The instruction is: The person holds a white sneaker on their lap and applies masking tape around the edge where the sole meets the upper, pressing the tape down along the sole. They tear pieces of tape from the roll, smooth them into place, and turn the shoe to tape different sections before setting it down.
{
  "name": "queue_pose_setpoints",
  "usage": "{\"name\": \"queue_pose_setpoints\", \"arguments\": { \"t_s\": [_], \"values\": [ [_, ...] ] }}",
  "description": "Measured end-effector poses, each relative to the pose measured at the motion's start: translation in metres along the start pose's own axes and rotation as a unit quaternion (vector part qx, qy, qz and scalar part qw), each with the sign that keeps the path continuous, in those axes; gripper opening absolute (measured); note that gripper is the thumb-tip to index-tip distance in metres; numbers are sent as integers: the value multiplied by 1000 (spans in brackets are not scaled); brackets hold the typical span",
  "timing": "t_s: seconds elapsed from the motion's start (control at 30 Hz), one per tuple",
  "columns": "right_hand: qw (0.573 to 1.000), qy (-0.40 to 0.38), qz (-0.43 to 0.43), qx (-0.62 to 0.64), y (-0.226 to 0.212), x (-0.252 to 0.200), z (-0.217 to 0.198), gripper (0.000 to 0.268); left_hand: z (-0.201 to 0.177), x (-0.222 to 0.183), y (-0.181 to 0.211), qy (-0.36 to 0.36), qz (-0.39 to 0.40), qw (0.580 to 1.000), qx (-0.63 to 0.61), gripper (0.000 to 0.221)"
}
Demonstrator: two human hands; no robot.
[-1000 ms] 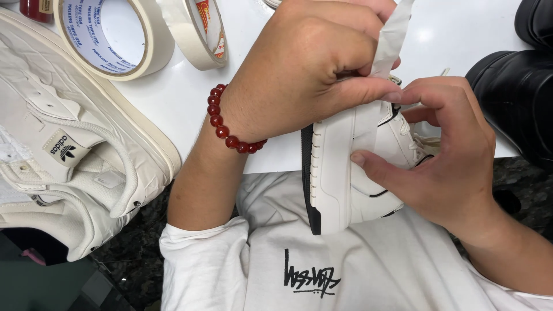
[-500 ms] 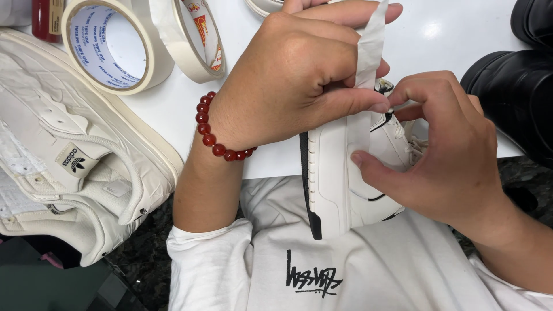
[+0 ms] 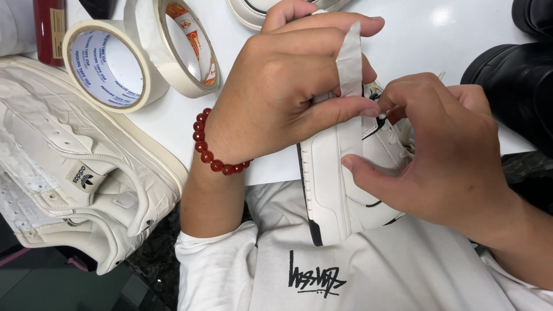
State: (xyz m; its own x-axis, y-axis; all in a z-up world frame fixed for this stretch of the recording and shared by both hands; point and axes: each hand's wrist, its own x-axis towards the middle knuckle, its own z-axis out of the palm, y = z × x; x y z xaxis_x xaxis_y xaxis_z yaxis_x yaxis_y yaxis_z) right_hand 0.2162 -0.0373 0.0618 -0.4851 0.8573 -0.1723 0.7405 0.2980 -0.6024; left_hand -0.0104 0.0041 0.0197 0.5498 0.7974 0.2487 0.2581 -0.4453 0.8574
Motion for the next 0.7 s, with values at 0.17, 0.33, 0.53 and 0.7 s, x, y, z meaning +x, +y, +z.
{"name": "queue_pose_setpoints", "arguments": {
  "t_s": [0.17, 0.33, 0.53, 0.7],
  "values": [
    [1000, 16, -16, -17, 2, 2, 0, 59, 1, 3, 3, 10, -12, 1000, 8, 31],
    [999, 22, -33, -3, 2, 8, -1, 58, 4, 0, -1, 30, -6, 1000, 4, 23],
    [1000, 5, -16, 20, 9, 7, 2, 56, 3, 1, 2, 49, -11, 999, -12, 17],
    [993, -11, 31, 110, 11, 7, 5, 51, 4, 4, 6, 60, -31, 998, -14, 24]
  ]
}}
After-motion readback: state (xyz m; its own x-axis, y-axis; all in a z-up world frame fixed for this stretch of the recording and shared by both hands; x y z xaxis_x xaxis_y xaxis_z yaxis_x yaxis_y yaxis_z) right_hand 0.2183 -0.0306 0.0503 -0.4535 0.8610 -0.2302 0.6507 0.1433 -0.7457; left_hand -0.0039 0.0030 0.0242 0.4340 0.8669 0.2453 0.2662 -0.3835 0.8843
